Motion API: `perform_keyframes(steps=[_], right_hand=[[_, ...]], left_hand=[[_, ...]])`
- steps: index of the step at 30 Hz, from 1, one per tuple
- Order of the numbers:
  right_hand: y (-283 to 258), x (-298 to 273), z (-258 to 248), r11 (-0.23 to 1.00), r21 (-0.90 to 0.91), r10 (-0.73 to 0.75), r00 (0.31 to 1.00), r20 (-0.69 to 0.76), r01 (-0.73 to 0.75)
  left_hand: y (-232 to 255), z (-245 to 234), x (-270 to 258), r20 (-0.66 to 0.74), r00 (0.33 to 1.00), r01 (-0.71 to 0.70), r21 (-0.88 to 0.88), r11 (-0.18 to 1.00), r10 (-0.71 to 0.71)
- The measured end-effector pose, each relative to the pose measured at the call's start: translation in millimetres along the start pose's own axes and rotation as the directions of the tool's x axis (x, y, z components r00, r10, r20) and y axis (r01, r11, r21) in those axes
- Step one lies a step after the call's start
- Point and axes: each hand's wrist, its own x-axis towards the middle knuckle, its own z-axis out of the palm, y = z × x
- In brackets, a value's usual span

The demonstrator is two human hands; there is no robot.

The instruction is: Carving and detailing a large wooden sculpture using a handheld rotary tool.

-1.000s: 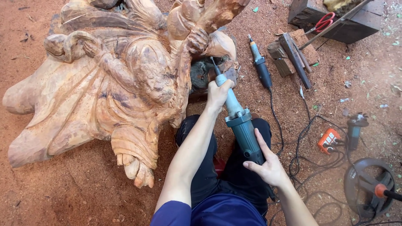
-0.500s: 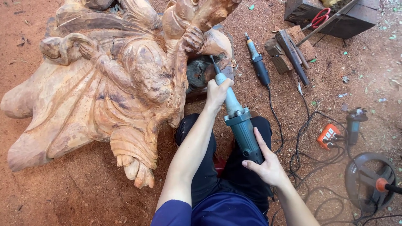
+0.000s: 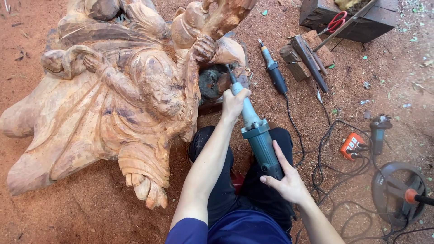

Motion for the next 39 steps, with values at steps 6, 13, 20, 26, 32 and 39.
perform_keyframes(steps=[6,13,20,26,32,39], right_hand=[[-8,3,-1,1.000,-0.021,0.001,0.999,0.037,-0.001],[11,2,1,0.999,0.050,-0.007,1.000,-0.016,0.008],[18,6,9,0.990,0.100,-0.101,0.994,-0.032,0.104],[20,11,15,0.982,0.148,-0.116,0.993,-0.032,0.119],[70,13,57,0.936,0.252,-0.218,0.966,-0.139,0.247],[123,12,82,0.721,0.634,-0.302,0.950,-0.076,0.280]], left_hand=[[-2,-3,5,-0.012,1.000,-0.017,-0.071,0.997,0.016],[3,7,0,0.023,0.999,-0.032,0.110,0.993,0.030],[12,8,-4,-0.011,0.999,-0.042,0.138,0.990,0.044],[10,6,-2,-0.006,1.000,-0.030,0.072,0.997,0.031],[-6,27,-19,0.169,0.986,-0.015,0.131,0.991,-0.007],[-54,38,-40,0.652,0.758,0.386,-0.416,0.823,-0.026]])
